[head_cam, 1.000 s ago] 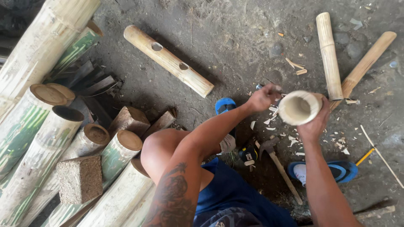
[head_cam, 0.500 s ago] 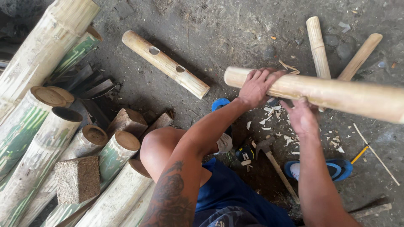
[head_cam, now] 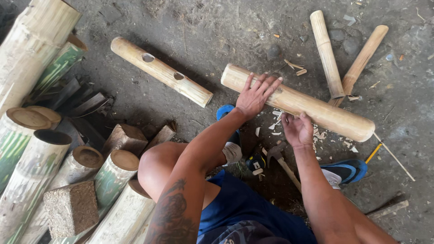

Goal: The person sits on the floor and uses a hammer and chisel to carve a hole into a piece of bamboo. They repeatedly strike the chisel to remove wood, then measure and mark the bamboo with a tape measure and pencil.

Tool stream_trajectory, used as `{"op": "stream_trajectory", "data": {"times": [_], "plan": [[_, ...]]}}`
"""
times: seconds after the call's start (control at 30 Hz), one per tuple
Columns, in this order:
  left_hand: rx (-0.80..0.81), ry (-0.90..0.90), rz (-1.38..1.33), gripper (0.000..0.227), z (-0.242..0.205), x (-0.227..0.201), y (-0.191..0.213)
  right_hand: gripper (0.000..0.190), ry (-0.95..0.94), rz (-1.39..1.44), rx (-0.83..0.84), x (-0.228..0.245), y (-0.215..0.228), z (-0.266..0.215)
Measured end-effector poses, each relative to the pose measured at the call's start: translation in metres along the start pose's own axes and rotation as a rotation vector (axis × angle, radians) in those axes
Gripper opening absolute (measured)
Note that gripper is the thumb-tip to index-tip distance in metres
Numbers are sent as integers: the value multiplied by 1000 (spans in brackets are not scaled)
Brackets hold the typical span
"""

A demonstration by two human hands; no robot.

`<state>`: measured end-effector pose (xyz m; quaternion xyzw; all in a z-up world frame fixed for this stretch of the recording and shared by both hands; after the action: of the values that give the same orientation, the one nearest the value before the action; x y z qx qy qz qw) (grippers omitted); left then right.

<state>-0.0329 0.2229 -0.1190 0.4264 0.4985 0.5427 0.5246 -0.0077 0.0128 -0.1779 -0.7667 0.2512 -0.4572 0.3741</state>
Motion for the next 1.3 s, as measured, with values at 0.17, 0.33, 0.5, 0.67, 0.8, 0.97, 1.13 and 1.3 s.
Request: {"op": "stream_trajectory", "data": {"times": [0.17,0.33,0.5,0.67,0.8,0.97,1.13,1.3], "plan": [[29,-151,204,74,2,-15,-14,90,-68,-97,-277,-2,17,-1],[38,-159,78,69,-1,-30,-49,98,-130,-122,-367,-9,65,0],[108,-184,17,77,-9,-37,-83,92,-179,-91,-422,-18,121,8],[209,-191,-51,80,-10,-54,-112,81,-219,-98,-559,-18,159,5],[308,-174,-98,83,-10,-67,-133,73,-245,-151,-564,-16,177,7],[389,-144,-100,74,-5,-84,-137,63,-347,-203,-591,-16,197,3],[611,-15,-210,71,-4,-91,-135,57,-397,-334,-545,-18,223,-5],[649,-39,-83,74,2,-99,-133,46,-395,-877,-455,-23,222,-24]]}}
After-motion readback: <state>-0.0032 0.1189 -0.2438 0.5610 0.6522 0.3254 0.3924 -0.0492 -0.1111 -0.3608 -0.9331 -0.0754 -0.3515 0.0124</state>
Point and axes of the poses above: each hand's wrist, its own z-axis towards the middle knuckle, its own y-axis out of the back of the hand, x = y × z, the point moved 3 cm from there along z, towards the middle knuckle, and after that the axes turned 9 degrees about y, right-handed, at the moved point
